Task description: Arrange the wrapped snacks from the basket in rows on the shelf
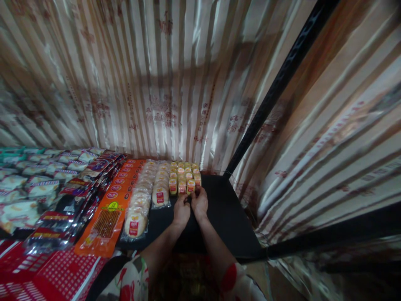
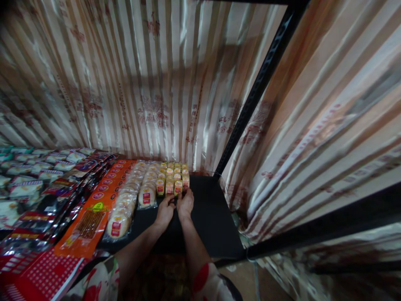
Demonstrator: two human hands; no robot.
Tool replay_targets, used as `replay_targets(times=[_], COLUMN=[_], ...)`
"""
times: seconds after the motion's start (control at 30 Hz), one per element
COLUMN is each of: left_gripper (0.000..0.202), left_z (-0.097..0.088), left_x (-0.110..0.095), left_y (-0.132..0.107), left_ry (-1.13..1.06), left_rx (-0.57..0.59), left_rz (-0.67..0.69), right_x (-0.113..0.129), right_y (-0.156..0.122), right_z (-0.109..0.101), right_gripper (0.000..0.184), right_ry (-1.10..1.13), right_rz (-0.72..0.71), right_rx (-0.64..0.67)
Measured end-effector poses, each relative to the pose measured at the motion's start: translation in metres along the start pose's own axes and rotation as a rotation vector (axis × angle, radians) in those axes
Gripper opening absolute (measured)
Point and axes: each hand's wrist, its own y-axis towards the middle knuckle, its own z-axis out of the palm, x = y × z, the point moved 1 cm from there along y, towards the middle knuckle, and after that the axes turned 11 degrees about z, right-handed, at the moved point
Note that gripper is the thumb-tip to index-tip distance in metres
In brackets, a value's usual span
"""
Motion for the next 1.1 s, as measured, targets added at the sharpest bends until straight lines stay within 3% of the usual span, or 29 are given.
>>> replay_targets(times=[0.23,1.1], left_gripper=[0.042,0.028], left_z=[-0.002,-0.004], left_x=[-0.004,0.0], left_y=[0.0,-0.002], left_ry=[0.012,0.038], left_rx=[0.002,-0.036], left_rz=[-0.009,-0.006], right_x=[0.002,-0.003], right_y=[-0.004,-0.016], right_z=[-0.002,-0.002], right_gripper=[0.018,0.036], right_ry=[0.013,0.028], right_rz=[-0.049,-0.047], right_rx=[0.03,0.032])
